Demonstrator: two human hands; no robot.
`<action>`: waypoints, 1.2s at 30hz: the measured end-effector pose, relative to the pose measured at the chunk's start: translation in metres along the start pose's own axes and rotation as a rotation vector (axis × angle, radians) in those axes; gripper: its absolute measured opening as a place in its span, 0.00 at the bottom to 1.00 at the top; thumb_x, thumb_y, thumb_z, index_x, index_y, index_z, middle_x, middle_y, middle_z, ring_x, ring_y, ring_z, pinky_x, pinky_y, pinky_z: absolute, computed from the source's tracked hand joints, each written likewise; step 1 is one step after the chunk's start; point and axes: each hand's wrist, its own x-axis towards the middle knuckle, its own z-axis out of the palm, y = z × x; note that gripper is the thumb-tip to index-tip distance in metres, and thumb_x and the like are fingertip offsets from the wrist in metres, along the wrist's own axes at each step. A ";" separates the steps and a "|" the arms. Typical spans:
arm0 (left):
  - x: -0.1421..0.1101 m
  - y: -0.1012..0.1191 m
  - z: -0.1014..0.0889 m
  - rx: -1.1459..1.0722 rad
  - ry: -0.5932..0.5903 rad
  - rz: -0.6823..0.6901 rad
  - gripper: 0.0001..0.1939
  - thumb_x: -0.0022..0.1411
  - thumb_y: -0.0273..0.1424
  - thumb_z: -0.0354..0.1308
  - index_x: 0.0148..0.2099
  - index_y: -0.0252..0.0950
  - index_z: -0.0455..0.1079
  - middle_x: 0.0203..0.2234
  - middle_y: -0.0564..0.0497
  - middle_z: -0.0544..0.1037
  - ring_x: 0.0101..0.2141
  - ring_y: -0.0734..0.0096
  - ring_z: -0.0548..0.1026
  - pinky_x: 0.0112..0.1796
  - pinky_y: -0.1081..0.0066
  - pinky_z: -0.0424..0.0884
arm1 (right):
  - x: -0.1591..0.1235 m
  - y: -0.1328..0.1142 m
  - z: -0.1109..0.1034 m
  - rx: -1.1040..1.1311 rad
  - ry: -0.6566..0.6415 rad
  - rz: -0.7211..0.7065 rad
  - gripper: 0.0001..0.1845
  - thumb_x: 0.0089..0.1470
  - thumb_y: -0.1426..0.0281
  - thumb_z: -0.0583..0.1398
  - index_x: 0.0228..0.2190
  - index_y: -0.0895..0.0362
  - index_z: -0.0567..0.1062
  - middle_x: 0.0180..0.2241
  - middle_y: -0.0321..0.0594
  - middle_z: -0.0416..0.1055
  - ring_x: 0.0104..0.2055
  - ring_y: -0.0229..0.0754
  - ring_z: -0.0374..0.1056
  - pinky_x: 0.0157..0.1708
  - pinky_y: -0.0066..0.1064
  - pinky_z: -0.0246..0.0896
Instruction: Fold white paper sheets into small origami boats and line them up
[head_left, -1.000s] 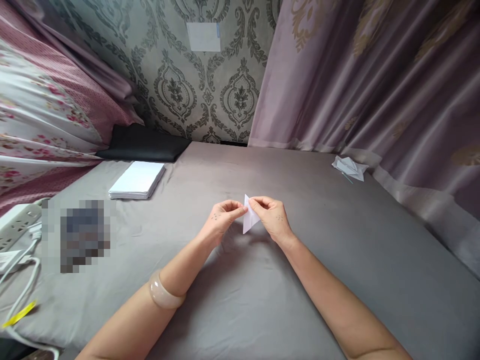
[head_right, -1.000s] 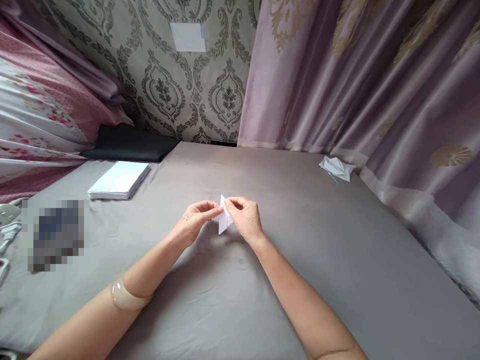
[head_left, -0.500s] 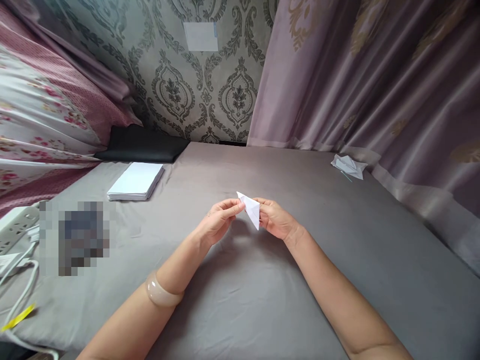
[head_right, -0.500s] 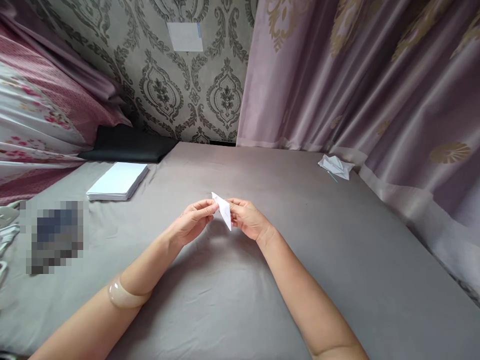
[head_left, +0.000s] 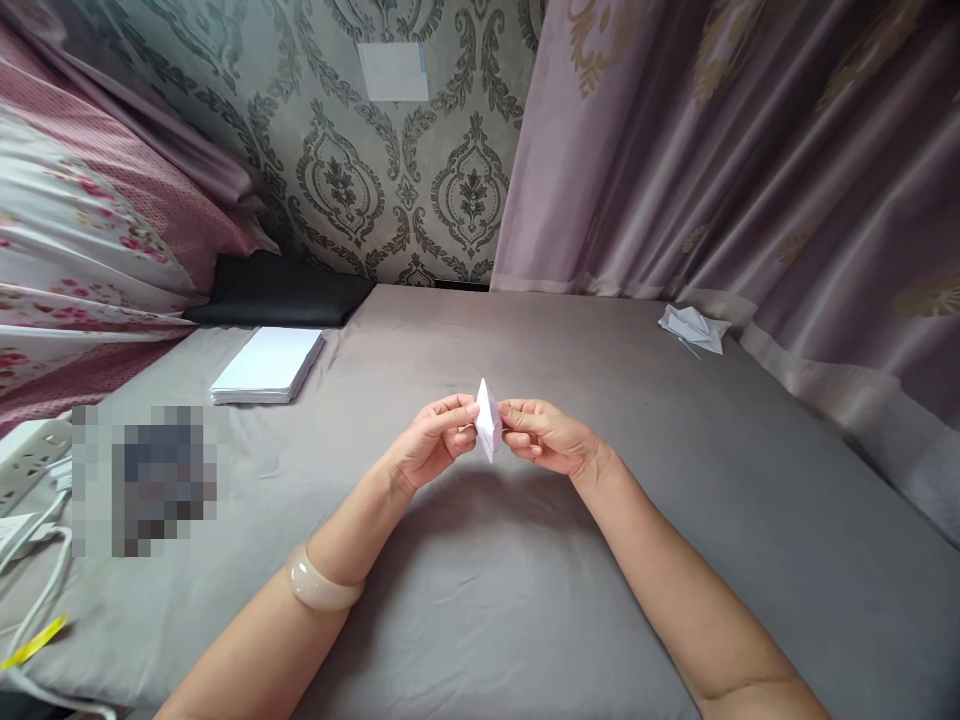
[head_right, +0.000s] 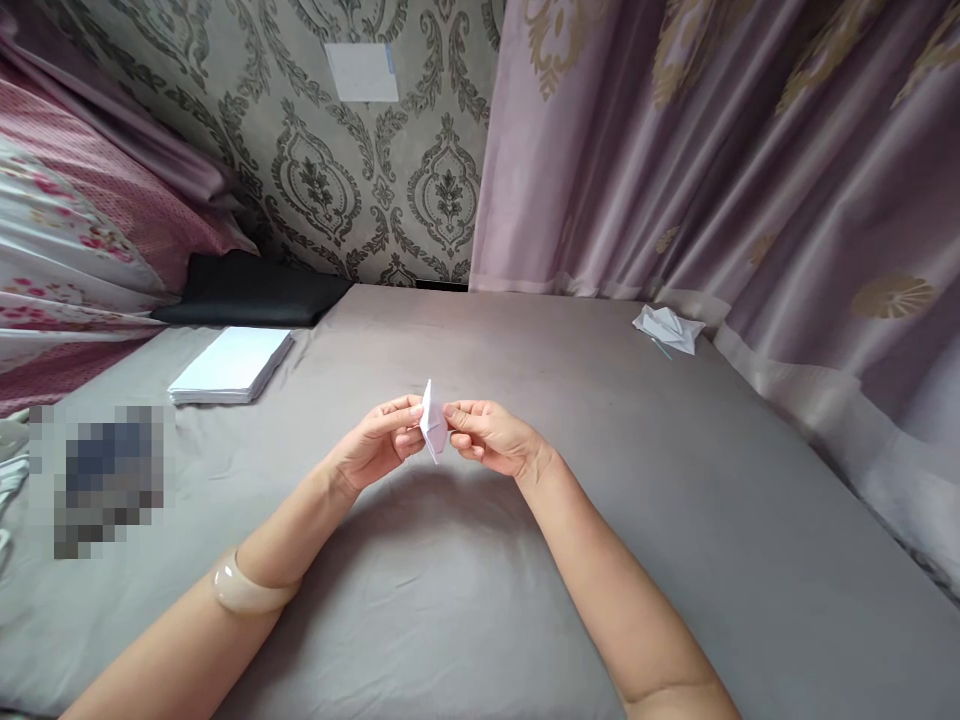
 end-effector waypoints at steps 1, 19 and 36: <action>0.000 0.001 0.000 0.014 -0.006 -0.017 0.09 0.53 0.32 0.66 0.32 0.31 0.71 0.17 0.58 0.63 0.18 0.86 0.59 0.21 0.80 0.56 | 0.000 -0.001 0.000 -0.023 0.005 -0.003 0.16 0.47 0.60 0.68 0.28 0.61 0.74 0.19 0.29 0.58 0.17 0.24 0.47 0.14 0.18 0.41; -0.001 0.004 -0.001 0.051 -0.022 -0.064 0.12 0.50 0.33 0.69 0.32 0.30 0.73 0.22 0.53 0.71 0.21 0.83 0.67 0.25 0.79 0.62 | -0.002 0.000 -0.007 -0.057 0.009 -0.011 0.16 0.44 0.59 0.68 0.27 0.59 0.75 0.22 0.32 0.66 0.20 0.27 0.57 0.15 0.20 0.45; 0.001 -0.003 -0.001 0.300 0.126 0.031 0.11 0.48 0.32 0.70 0.31 0.33 0.70 0.28 0.52 0.75 0.30 0.77 0.71 0.35 0.74 0.64 | 0.006 0.009 -0.005 -0.407 0.220 -0.197 0.17 0.48 0.56 0.65 0.27 0.58 0.74 0.26 0.37 0.72 0.27 0.35 0.67 0.30 0.28 0.63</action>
